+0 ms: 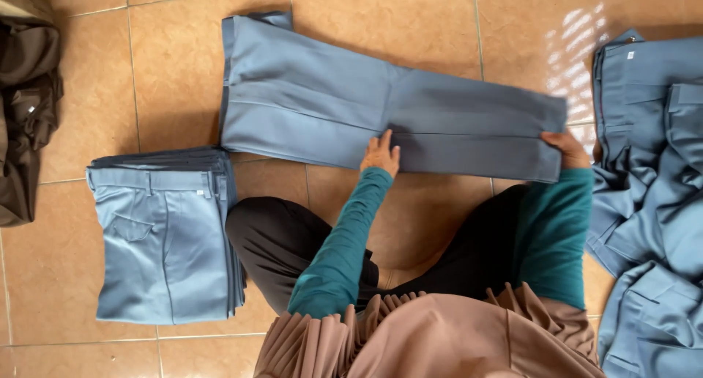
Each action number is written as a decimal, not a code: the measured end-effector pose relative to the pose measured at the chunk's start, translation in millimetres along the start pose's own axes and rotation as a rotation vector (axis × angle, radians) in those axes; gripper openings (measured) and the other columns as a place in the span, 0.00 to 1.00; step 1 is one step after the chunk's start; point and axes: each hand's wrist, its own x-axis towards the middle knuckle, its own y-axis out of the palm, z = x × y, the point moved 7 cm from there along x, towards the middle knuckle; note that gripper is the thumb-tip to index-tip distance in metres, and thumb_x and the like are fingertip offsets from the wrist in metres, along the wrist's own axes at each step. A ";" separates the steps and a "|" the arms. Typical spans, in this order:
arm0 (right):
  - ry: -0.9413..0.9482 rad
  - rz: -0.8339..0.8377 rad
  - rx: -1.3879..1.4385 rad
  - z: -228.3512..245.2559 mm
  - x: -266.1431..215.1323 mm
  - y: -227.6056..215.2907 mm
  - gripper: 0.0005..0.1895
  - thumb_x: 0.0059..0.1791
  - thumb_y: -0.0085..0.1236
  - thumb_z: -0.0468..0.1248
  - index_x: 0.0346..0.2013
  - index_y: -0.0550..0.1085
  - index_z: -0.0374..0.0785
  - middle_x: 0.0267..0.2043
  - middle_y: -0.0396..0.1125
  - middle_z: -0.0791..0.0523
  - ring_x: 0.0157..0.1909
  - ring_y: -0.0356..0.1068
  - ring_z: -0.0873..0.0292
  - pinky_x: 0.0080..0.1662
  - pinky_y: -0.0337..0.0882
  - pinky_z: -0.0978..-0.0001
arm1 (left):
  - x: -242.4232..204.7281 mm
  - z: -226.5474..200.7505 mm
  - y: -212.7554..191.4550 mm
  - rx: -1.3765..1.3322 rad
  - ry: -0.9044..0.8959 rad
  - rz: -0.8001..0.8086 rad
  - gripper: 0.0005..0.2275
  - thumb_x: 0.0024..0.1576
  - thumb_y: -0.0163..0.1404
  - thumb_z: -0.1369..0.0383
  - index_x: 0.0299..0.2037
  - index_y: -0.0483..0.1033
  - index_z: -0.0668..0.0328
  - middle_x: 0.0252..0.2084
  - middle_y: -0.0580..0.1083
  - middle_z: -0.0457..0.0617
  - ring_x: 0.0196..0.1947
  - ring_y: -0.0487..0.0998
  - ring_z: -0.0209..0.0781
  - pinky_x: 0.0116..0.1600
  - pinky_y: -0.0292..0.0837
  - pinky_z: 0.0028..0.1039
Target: Folding blue pants into neat squares and stacking them on the floor.
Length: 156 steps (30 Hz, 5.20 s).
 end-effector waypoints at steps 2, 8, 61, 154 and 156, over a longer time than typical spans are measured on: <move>-0.101 -0.009 0.006 40.1 -20.7 9.4 0.32 0.40 0.60 0.38 0.60 0.72 0.41 0.49 0.74 0.58 0.45 0.76 0.59 0.49 0.78 0.70 | 1.6 -29.4 35.4 -0.055 -0.015 0.103 0.27 0.61 0.39 0.50 0.72 0.56 0.38 0.65 0.62 0.62 0.59 0.70 0.65 0.60 0.67 0.53; -0.325 -0.120 0.105 130.1 -65.8 34.8 0.32 0.38 0.61 0.34 0.58 0.74 0.38 0.52 0.75 0.58 0.54 0.76 0.60 0.65 0.77 0.71 | -15.8 -157.5 128.0 -0.257 0.094 0.318 0.27 0.60 0.41 0.51 0.71 0.58 0.36 0.56 0.72 0.66 0.52 0.76 0.67 0.59 0.69 0.51; -0.197 -0.409 -1.777 -33.8 147.0 32.0 0.34 0.59 0.21 0.65 0.79 0.40 0.65 0.83 0.29 0.65 0.82 0.21 0.53 0.74 0.22 0.33 | 51.6 -90.3 -13.9 0.418 0.376 -0.160 0.26 0.69 0.29 0.52 0.77 0.46 0.46 0.80 0.44 0.51 0.80 0.39 0.49 0.79 0.28 0.42; -1.239 -0.133 -1.621 -227.2 -17.5 238.6 0.20 0.58 0.39 0.55 0.63 0.69 0.68 0.70 0.62 0.63 0.73 0.57 0.51 0.63 0.60 0.50 | -75.1 10.9 -66.2 0.294 0.182 -0.176 0.27 0.69 0.36 0.55 0.77 0.46 0.47 0.80 0.44 0.55 0.79 0.39 0.57 0.78 0.31 0.53; -0.637 0.246 -1.870 -257.1 -12.4 246.7 0.31 0.59 0.17 0.63 0.77 0.45 0.68 0.81 0.42 0.66 0.82 0.29 0.58 0.76 0.23 0.49 | -75.1 21.5 -58.0 0.465 0.119 -0.073 0.27 0.68 0.32 0.60 0.78 0.42 0.46 0.81 0.41 0.48 0.79 0.37 0.49 0.78 0.25 0.45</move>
